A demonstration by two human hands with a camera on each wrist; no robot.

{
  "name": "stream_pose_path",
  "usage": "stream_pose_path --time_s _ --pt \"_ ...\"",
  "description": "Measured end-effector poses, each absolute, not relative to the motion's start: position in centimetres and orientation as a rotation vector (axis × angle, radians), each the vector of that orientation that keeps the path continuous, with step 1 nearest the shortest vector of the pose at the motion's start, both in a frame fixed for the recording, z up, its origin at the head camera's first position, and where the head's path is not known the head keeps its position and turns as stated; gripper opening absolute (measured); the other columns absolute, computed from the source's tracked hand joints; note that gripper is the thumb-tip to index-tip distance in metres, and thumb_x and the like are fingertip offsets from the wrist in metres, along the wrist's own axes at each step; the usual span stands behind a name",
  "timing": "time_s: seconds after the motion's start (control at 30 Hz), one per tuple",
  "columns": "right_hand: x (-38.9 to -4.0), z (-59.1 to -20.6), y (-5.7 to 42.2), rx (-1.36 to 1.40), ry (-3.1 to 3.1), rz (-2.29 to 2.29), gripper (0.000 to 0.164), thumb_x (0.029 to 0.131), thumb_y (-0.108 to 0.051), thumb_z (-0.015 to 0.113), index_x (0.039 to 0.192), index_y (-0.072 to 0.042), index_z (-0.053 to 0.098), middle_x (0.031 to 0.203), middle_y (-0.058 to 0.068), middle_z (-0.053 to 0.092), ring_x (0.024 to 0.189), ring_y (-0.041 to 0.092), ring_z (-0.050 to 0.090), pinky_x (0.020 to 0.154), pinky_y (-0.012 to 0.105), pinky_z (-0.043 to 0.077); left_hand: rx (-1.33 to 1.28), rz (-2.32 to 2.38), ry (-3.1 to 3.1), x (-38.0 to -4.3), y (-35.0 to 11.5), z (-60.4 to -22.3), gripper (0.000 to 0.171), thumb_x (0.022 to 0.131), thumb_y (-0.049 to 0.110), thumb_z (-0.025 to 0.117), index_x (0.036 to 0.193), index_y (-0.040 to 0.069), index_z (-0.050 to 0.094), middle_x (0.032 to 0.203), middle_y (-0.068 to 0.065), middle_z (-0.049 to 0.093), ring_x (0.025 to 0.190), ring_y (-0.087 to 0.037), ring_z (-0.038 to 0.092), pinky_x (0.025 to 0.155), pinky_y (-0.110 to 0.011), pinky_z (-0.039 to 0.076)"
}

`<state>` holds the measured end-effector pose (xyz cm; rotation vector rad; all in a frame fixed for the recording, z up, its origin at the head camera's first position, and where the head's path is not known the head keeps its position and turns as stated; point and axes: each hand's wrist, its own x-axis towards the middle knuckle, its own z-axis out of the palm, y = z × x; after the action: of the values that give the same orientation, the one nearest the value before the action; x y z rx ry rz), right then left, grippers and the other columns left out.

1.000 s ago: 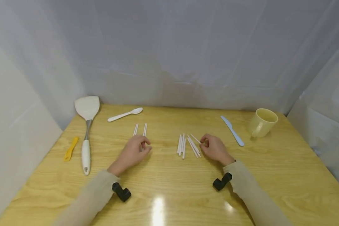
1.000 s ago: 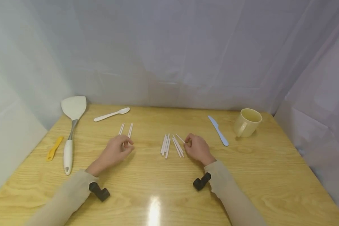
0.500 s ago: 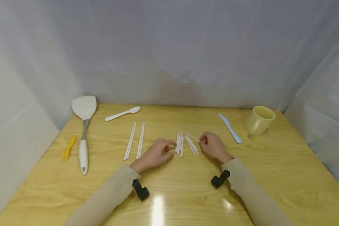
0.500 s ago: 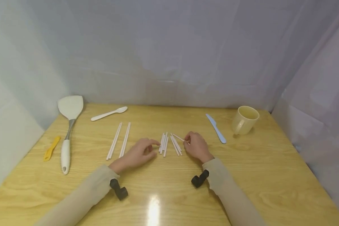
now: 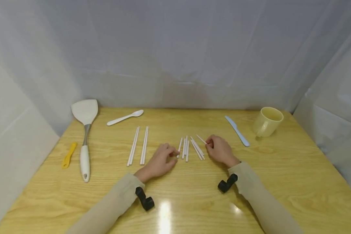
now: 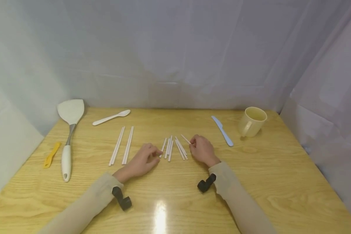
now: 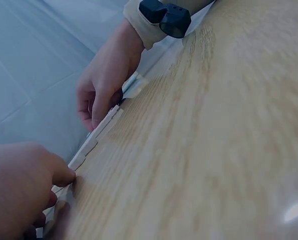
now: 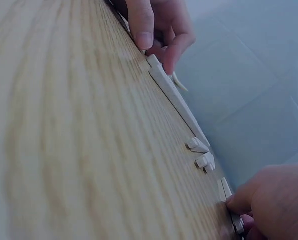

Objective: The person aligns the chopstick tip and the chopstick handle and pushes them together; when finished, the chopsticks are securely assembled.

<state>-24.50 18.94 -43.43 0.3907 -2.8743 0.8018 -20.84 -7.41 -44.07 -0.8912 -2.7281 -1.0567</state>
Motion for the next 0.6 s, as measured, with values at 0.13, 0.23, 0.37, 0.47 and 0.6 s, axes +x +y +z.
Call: stream_pose_path --time_s 0.13,0.23,0.37,0.47,0.6 --pt "-24.6 -43.3 18.8 0.407 -2.866 0.811 0.011 0.087 -0.013 0.064 0.093 -0.004 0.064 0.077 0.005 0.059 0.067 0.017 0.053 0.063 0.033 0.043 -0.884 -1.097 -2.676 -20.9 -7.7 -44.3 0.014 0.085 0.002 0.061 0.097 0.008 0.067 0.088 -0.002 0.052 0.085 -0.016 0.041 0.076 -0.031 0.036" --pt "-24.7 -43.4 18.8 0.416 -2.872 0.821 0.011 0.088 -0.014 0.064 0.093 -0.005 0.064 0.077 0.004 0.060 0.066 0.017 0.053 0.062 0.032 0.043 -0.868 -1.122 -2.671 -20.9 -7.8 -44.3 0.014 0.085 0.004 0.061 0.097 0.008 0.067 0.089 -0.002 0.052 0.085 -0.016 0.042 0.076 -0.031 0.037" --pt "-24.7 -43.5 19.0 0.407 -2.870 0.829 0.011 0.087 -0.014 0.064 0.093 -0.005 0.064 0.077 0.004 0.059 0.067 0.016 0.053 0.062 0.032 0.042 -0.825 -1.136 -2.688 -21.1 -7.5 -44.1 0.021 0.088 0.013 0.065 0.107 0.005 0.062 0.089 -0.002 0.053 0.085 -0.016 0.045 0.078 -0.032 0.039" --pt "-24.6 -43.5 19.2 0.403 -2.866 0.824 0.011 0.087 -0.014 0.064 0.092 -0.005 0.064 0.076 0.004 0.059 0.066 0.016 0.052 0.062 0.032 0.042 -0.729 -1.114 -2.736 -21.5 -6.8 -44.0 0.029 0.087 0.023 0.067 0.110 0.006 0.059 0.087 -0.001 0.054 0.081 -0.015 0.048 0.075 -0.032 0.042" --pt "-24.6 -43.6 19.3 0.421 -2.854 0.816 0.010 0.087 -0.014 0.065 0.092 -0.005 0.065 0.076 0.003 0.059 0.066 0.016 0.052 0.063 0.032 0.043 -0.590 -1.038 -2.802 -21.7 -6.2 -44.0 0.027 0.082 0.031 0.071 0.096 0.011 0.061 0.079 0.002 0.053 0.073 -0.012 0.047 0.067 -0.029 0.042"
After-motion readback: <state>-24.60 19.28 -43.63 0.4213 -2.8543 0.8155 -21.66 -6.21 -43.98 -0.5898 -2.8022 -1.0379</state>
